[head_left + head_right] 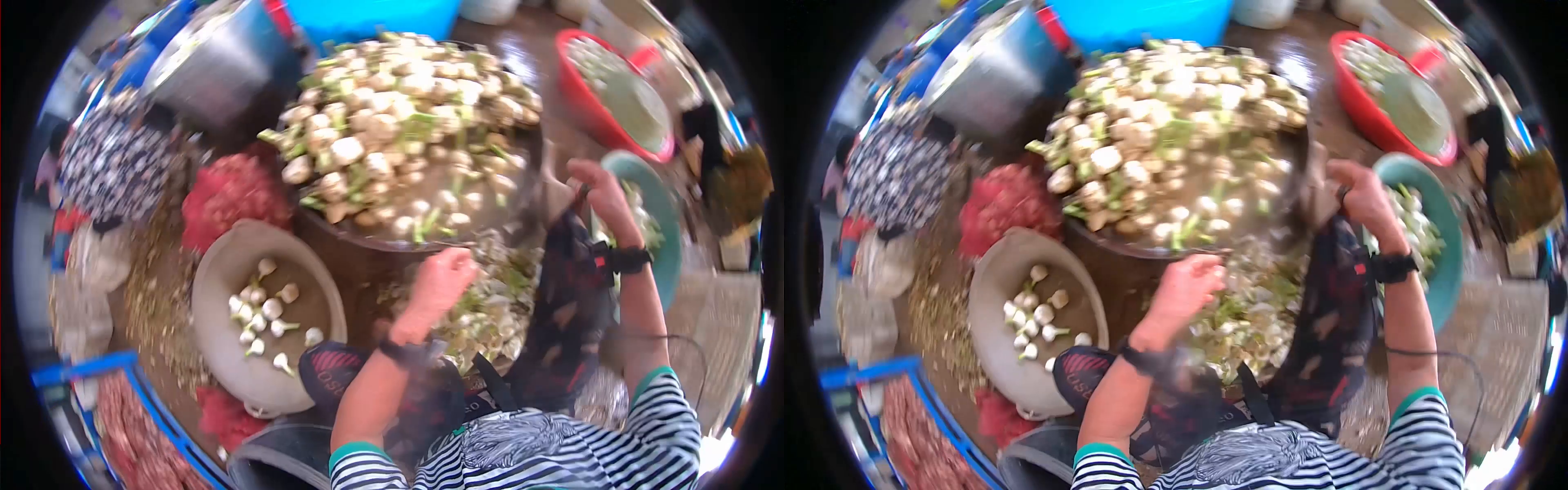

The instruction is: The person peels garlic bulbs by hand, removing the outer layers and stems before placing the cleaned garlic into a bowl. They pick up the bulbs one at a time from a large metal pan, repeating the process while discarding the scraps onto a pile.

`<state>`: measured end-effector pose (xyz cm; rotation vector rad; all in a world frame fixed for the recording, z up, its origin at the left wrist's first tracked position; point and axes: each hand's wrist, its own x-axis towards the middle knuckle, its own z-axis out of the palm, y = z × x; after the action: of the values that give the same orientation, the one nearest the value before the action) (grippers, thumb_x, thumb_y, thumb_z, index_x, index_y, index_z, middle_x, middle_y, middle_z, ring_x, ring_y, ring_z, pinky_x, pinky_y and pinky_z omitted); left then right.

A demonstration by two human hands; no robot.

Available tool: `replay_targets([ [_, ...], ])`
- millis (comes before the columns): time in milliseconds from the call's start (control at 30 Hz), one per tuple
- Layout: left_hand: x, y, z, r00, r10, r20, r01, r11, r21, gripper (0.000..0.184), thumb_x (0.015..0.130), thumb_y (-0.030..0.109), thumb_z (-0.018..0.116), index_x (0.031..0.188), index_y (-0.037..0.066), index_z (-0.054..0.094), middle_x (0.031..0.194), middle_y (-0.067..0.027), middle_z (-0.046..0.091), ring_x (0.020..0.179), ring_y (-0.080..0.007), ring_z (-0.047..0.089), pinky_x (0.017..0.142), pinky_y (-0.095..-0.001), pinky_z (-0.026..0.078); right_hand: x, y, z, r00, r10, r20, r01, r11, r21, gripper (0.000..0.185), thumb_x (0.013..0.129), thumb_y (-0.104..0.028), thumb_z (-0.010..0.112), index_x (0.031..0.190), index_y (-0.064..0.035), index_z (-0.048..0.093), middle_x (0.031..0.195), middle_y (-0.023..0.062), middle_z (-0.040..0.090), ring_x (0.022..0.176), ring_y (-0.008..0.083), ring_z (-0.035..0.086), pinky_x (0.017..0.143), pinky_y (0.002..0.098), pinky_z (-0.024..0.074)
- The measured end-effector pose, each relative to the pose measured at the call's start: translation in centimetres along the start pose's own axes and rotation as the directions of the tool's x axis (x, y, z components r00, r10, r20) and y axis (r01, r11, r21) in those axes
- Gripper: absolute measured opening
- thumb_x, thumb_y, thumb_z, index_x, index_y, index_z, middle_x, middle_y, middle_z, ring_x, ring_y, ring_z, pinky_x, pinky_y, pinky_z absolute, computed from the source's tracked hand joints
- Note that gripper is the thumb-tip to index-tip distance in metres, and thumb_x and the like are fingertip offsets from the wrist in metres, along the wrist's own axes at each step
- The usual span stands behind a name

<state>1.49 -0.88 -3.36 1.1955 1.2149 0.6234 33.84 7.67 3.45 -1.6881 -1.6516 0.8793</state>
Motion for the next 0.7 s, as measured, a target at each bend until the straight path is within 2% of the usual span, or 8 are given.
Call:
replay_targets([
  [167, 0.9, -0.7, 0.4, 0.923, 0.317, -0.217, -0.285, 0.944, 0.167, 0.017, 0.071, 0.016, 0.064, 0.08, 0.002, 0.065, 0.069, -0.0165, 0.061, 0.066, -0.0301, 0.062, 0.063, -0.0386, 0.05, 9.3, 4.9, 15.5, 0.638, -0.325, 0.698, 0.678, 0.666, -0.31, 0.045, 0.069, -0.011, 0.064, 0.113, 0.0001, 0.059, 0.112, 0.0203, 0.06, 0.104, 0.0356, 0.056, 0.092, 0.0386, 0.0436],
  [200, 0.8, 0.4, -0.5, 0.908, 0.372, -0.194, -0.318, 0.912, 0.261, 0.015, 0.066, 0.016, 0.062, 0.073, 0.002, 0.063, 0.066, -0.0181, 0.059, 0.065, -0.0336, 0.06, 0.061, -0.0401, 0.048, 8.4, -1.5, 17.0, 0.667, -0.001, 0.745, 0.416, 0.83, -0.372, 0.034, 0.071, -0.008, 0.059, 0.104, -0.0012, 0.061, 0.105, 0.0225, 0.061, 0.1, 0.0398, 0.055, 0.086, 0.0428, 0.0445],
  [333, 3.0, 0.5, 0.7, 0.901, 0.33, -0.283, -0.3, 0.943, 0.144, 0.012, 0.063, 0.013, 0.059, 0.061, 0.002, 0.059, 0.062, -0.0195, 0.058, 0.062, -0.037, 0.059, 0.059, -0.0451, 0.046, 16.7, 15.9, 22.2, 0.67, -0.163, 0.725, 0.631, 0.639, -0.439, 0.027, 0.073, -0.014, 0.053, 0.096, 0.0004, 0.058, 0.093, 0.0268, 0.06, 0.091, 0.0451, 0.055, 0.08, 0.0484, 0.045],
  [400, 2.6, 0.4, 1.1, 0.898, 0.309, -0.311, -0.289, 0.951, 0.111, 0.012, 0.063, 0.013, 0.058, 0.06, 0.002, 0.059, 0.06, -0.0194, 0.057, 0.061, -0.0377, 0.058, 0.058, -0.0448, 0.046, 14.1, 11.0, 22.9, 0.702, 0.113, 0.703, 0.464, 0.676, -0.573, 0.027, 0.072, -0.011, 0.052, 0.094, 0.0018, 0.058, 0.088, 0.0265, 0.059, 0.088, 0.0461, 0.055, 0.081, 0.05, 0.0439],
  [467, 4.1, -0.6, 1.2, 0.908, 0.325, -0.265, -0.301, 0.945, 0.129, 0.011, 0.063, 0.011, 0.06, 0.063, 0.0, 0.058, 0.062, -0.0189, 0.058, 0.063, -0.0357, 0.06, 0.059, -0.0432, 0.046, 16.5, 12.7, 21.9, 0.424, -0.063, 0.904, 0.681, 0.679, -0.272, 0.027, 0.072, -0.01, 0.049, 0.094, 0.0026, 0.058, 0.086, 0.0266, 0.059, 0.084, 0.0446, 0.055, 0.079, 0.0483, 0.0448],
  [567, 5.3, -1.8, 2.1, 0.83, 0.297, -0.472, -0.323, 0.946, 0.029, 0.016, 0.063, 0.008, 0.061, 0.076, 0.001, 0.056, 0.071, -0.0188, 0.058, 0.072, -0.0339, 0.06, 0.065, -0.0407, 0.046, 17.2, 12.4, 19.0, 0.575, -0.051, 0.816, 0.385, 0.897, -0.215, 0.027, 0.085, -0.019, 0.046, 0.093, 0.0027, 0.06, 0.091, 0.0188, 0.061, 0.082, 0.0279, 0.06, 0.077, 0.0339, 0.0478],
  [600, 5.4, -2.0, 2.5, 0.761, 0.261, -0.594, -0.307, 0.951, 0.026, 0.027, 0.063, 0.007, 0.062, 0.088, 0.002, 0.054, 0.082, -0.0192, 0.058, 0.081, -0.0335, 0.059, 0.07, -0.0388, 0.046, 16.2, 12.3, 17.1, 0.675, -0.096, 0.731, -0.008, 0.991, 0.137, 0.031, 0.088, -0.024, 0.046, 0.095, 0.0027, 0.061, 0.092, 0.0149, 0.062, 0.084, 0.0238, 0.06, 0.079, 0.0328, 0.0473],
  [700, 5.0, -0.7, 2.1, 0.764, 0.142, -0.63, -0.327, 0.926, -0.189, 0.06, 0.06, 0.005, 0.067, 0.115, 0.003, 0.042, 0.105, -0.0199, 0.055, 0.1, -0.036, 0.055, 0.085, -0.0378, 0.045, 7.5, -3.3, 16.5, 0.655, -0.282, 0.701, -0.134, 0.87, 0.475, 0.047, 0.092, -0.037, 0.046, 0.113, 0.0047, 0.055, 0.11, 0.0106, 0.058, 0.099, 0.0196, 0.056, 0.088, 0.0326, 0.0438],
])
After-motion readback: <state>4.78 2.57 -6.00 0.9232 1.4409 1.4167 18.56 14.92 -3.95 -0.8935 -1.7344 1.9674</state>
